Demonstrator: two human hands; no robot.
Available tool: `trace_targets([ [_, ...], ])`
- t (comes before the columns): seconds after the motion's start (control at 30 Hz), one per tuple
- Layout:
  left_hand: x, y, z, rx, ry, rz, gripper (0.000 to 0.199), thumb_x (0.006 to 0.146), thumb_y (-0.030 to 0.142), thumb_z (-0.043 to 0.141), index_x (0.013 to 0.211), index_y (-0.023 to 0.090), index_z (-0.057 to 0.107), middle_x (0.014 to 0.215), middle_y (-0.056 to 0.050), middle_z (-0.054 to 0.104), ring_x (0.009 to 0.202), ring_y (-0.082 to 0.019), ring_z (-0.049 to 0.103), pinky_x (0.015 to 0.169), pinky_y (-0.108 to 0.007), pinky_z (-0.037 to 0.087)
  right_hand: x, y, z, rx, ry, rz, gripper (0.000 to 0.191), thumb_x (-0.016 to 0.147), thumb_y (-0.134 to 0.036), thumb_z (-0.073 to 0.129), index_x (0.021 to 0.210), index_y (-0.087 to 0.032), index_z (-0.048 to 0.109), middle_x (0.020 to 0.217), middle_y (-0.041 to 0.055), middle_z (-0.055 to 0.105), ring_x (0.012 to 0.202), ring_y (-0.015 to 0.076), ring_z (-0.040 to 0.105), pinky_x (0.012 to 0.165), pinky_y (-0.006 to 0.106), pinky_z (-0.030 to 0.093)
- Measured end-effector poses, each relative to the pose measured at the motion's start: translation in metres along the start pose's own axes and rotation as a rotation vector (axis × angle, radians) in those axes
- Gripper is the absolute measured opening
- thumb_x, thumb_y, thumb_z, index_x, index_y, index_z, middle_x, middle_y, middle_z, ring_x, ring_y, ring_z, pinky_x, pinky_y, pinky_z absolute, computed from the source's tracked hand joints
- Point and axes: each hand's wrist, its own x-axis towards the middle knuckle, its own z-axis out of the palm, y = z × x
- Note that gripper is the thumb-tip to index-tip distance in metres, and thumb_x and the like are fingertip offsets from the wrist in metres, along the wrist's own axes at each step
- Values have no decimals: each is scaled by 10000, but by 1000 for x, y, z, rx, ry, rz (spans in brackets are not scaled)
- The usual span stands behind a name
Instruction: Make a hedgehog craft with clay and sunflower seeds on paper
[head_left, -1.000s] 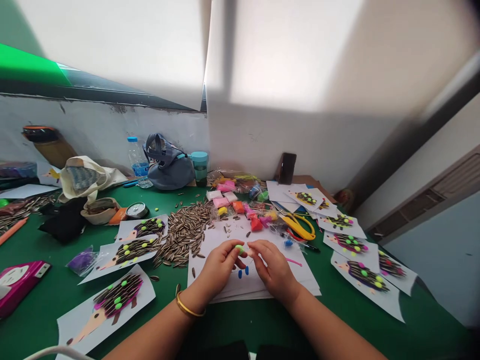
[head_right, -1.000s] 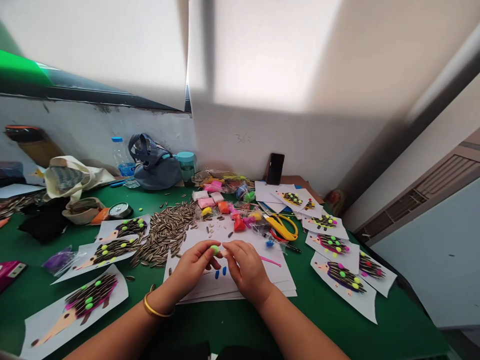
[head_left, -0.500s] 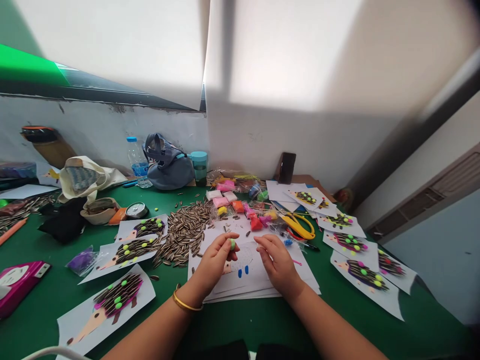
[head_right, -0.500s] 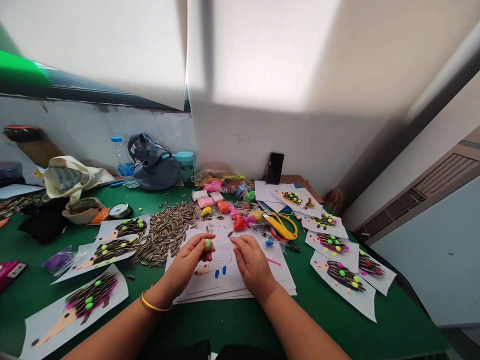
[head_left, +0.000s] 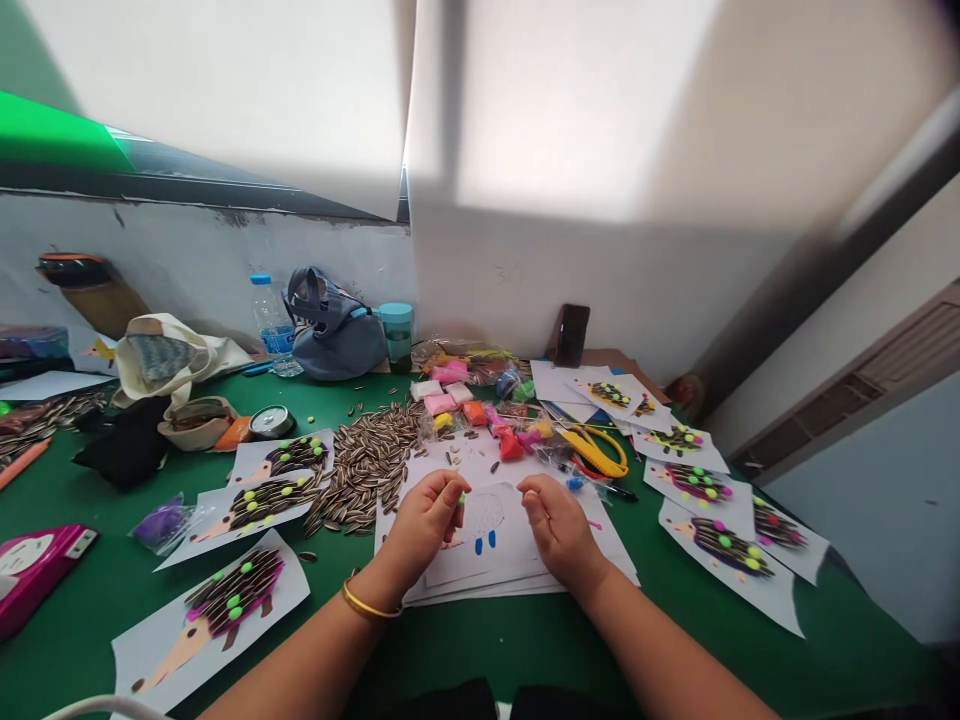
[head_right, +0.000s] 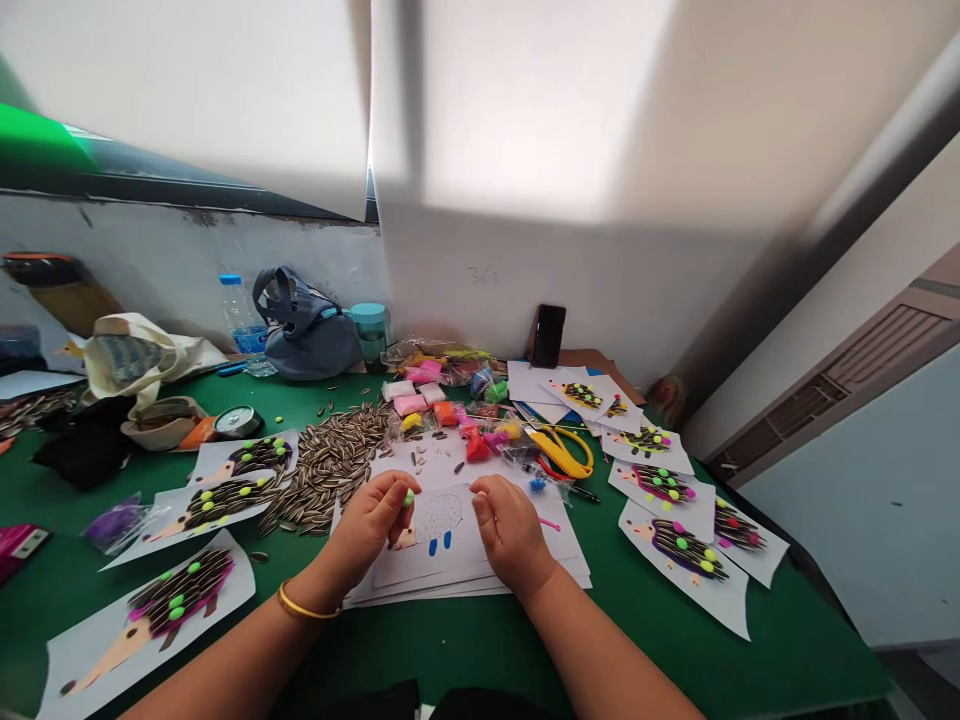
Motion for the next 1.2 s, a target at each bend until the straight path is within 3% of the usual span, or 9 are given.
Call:
trace_targets([
  [0.17,-2,2,2,27,5,40,371,892,548,506,864,179,538,668,24,593,471,-79,484,459,-205,376,-3,-6,4,-87,-67,-67,214,994,-326,394,925,-202,554,780,31,588,730,193,549,692,327,423],
  [0.27,-2,3,5,52,8,68,271,874,407,558,1028,185,576,929,-36,646,712,-130,612,666,-267,482,-3,-10,6,-46,-79,-114,254,991,-214,359,1162,-191,546,929,62,635,852,200,582,776,343,447],
  [0.37,-3,4,6,97,-5,90,271,866,354,542,1069,188,609,911,-33,614,805,-160,599,756,-302,480,-2,-11,6,-13,-114,-164,385,984,-150,334,1340,-217,466,1029,75,635,919,195,587,791,337,455],
  [0.53,-6,6,5,182,32,106,254,891,414,533,943,184,627,696,21,497,626,-124,457,581,-247,386,0,-13,6,-85,-157,-172,191,988,-288,448,1065,-211,606,922,61,632,825,199,569,736,333,429],
  [0.63,-5,3,4,110,41,86,264,913,432,493,924,185,586,577,70,369,522,-101,347,489,-223,283,-3,-14,7,-92,-166,-187,280,1003,-357,403,856,-200,582,778,40,612,714,189,541,683,333,404],
  [0.87,-2,4,8,-17,72,99,396,862,318,552,1234,215,464,887,-3,586,701,-118,578,602,-238,455,-4,-10,8,-102,-56,-141,388,987,-177,362,1370,-182,424,965,66,687,799,194,604,732,342,456],
  [0.93,-3,5,9,-14,71,97,506,847,347,597,1299,226,406,940,-25,611,764,-147,627,592,-242,470,-2,-7,8,-78,-70,-194,432,976,-126,348,1395,-210,407,1023,60,690,883,189,628,765,341,461],
  [1.03,-4,4,7,7,16,31,598,850,418,616,1353,224,357,753,24,606,556,-122,580,472,-214,398,-1,-4,7,-79,-86,-240,427,972,-105,342,1367,-225,454,997,48,698,893,180,643,766,336,464],
  [1.2,-6,2,5,77,63,76,388,846,433,619,1149,199,562,719,49,504,532,-77,469,493,-202,388,-1,-5,7,-152,-64,-141,322,963,-216,462,1275,-187,535,955,76,669,846,209,629,762,367,498],
])
